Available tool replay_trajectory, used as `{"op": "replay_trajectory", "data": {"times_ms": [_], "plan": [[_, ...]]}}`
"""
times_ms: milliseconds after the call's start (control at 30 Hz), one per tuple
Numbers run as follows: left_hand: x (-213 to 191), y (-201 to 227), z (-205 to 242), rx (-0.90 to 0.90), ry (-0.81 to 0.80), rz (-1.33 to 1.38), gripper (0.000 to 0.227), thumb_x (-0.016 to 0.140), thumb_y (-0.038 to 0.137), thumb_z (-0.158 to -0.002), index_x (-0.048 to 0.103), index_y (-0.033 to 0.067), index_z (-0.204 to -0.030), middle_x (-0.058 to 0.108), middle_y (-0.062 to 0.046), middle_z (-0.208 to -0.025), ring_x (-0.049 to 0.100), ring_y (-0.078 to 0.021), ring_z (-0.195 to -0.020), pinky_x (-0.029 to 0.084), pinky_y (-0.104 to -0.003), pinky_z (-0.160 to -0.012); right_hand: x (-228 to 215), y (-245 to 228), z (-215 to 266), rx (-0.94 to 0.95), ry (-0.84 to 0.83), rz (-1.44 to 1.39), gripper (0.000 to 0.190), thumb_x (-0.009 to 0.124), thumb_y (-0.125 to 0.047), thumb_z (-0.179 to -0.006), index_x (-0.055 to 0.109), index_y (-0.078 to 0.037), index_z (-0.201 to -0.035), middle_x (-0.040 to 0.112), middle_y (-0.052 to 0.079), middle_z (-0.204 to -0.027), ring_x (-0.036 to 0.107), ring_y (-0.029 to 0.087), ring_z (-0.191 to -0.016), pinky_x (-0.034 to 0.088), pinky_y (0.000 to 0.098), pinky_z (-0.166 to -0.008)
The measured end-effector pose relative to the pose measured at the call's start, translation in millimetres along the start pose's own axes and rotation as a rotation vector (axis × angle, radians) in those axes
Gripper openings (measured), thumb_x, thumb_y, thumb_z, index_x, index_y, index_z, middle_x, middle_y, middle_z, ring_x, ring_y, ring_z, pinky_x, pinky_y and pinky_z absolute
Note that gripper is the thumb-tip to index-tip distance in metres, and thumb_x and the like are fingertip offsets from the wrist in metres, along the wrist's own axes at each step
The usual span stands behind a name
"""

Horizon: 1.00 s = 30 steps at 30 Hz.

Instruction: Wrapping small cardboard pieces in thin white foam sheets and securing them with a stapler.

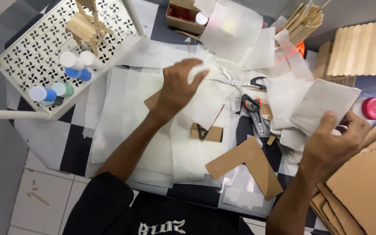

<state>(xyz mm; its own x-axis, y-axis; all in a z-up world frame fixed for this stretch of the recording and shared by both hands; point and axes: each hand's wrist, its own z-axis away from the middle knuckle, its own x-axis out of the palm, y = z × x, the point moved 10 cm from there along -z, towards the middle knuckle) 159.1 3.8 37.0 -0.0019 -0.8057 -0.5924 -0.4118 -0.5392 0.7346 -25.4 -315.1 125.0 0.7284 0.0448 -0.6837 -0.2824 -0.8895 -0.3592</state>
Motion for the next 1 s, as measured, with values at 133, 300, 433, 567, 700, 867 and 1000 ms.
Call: {"op": "replay_trajectory", "data": {"times_ms": [133, 300, 433, 567, 700, 867, 1000], "plan": [[30.7, -23.8, -45.3, -0.084, -0.020, -0.082, 0.047, 0.053, 0.043, -0.103, 0.058, 0.0078, -0.135, 0.065, -0.011, -0.132, 0.059, -0.0333, -0.119, 0.038, -0.052, -0.099, 14.0, 18.1, 4.3, -0.037, -0.014, -0.124, 0.009, 0.068, 0.006, -0.099, 0.061, 0.010, -0.101, 0.055, 0.022, -0.109, 0.056, 0.035, -0.101, 0.048, 0.0463, -0.075], [54.5, -42.9, -82.1, -0.275, -0.017, 0.048, 0.049, 0.078, 0.033, -0.090, 0.061, 0.0123, -0.131, 0.067, 0.005, -0.083, 0.062, -0.0169, -0.077, 0.035, -0.041, -0.093, 27.5, 10.1, 3.6, 0.009, -0.147, -0.242, 0.010, 0.067, 0.005, -0.102, 0.066, 0.013, -0.107, 0.056, 0.021, -0.110, 0.058, 0.033, -0.097, 0.052, 0.0432, -0.078], [17.6, -29.2, -78.0, -0.338, 0.034, 0.220, 0.047, 0.078, 0.019, -0.086, 0.065, 0.0070, -0.130, 0.077, -0.004, -0.098, 0.070, -0.0137, -0.085, 0.063, -0.026, -0.081, 24.4, 18.0, 0.8, 0.037, -0.118, -0.235, 0.011, 0.069, 0.003, -0.100, 0.067, 0.012, -0.106, 0.058, 0.020, -0.109, 0.058, 0.032, -0.094, 0.051, 0.0422, -0.076], [-36.2, -10.1, -70.2, -0.192, 0.122, 0.294, 0.021, 0.060, 0.002, -0.084, 0.071, 0.0059, -0.101, 0.072, -0.002, -0.088, 0.058, -0.0100, -0.073, 0.050, -0.025, -0.064, 18.5, 42.6, 4.5, 0.195, -0.041, -0.309, 0.013, 0.066, 0.001, -0.099, 0.064, 0.009, -0.108, 0.064, 0.018, -0.105, 0.063, 0.028, -0.092, 0.052, 0.0365, -0.064], [-39.2, -26.8, -50.8, -0.458, -0.034, 0.488, 0.011, 0.057, 0.008, -0.082, 0.068, 0.0106, -0.084, 0.060, 0.004, -0.078, 0.050, -0.0077, -0.074, 0.042, -0.024, -0.067, 14.4, 72.2, 11.6, 0.427, 0.090, -0.502, 0.014, 0.070, -0.009, -0.094, 0.067, -0.002, -0.106, 0.062, 0.005, -0.098, 0.063, 0.018, -0.087, 0.051, 0.0307, -0.069], [-18.4, -41.7, -26.6, -0.646, -0.264, 0.557, 0.008, 0.057, 0.011, -0.081, 0.064, 0.0134, -0.076, 0.061, 0.005, -0.076, 0.053, -0.0088, -0.074, 0.040, -0.023, -0.071, 18.4, 114.6, 14.3, 0.714, 0.337, -1.142, 0.011, 0.065, -0.014, -0.081, 0.059, -0.017, -0.089, 0.064, 0.004, -0.098, 0.064, 0.022, -0.099, 0.054, 0.0349, -0.088], [-12.9, -45.8, -23.3, -0.631, -0.279, 0.164, 0.044, 0.056, 0.025, -0.082, 0.067, 0.0178, -0.124, 0.070, 0.003, -0.123, 0.063, -0.0135, -0.110, 0.047, -0.028, -0.091, 24.1, 109.0, 11.7, 0.877, 0.403, -1.624, 0.069, 0.062, -0.018, -0.083, 0.061, -0.006, -0.150, 0.075, 0.020, -0.133, 0.072, 0.036, -0.130, 0.057, 0.0452, -0.124]]}}
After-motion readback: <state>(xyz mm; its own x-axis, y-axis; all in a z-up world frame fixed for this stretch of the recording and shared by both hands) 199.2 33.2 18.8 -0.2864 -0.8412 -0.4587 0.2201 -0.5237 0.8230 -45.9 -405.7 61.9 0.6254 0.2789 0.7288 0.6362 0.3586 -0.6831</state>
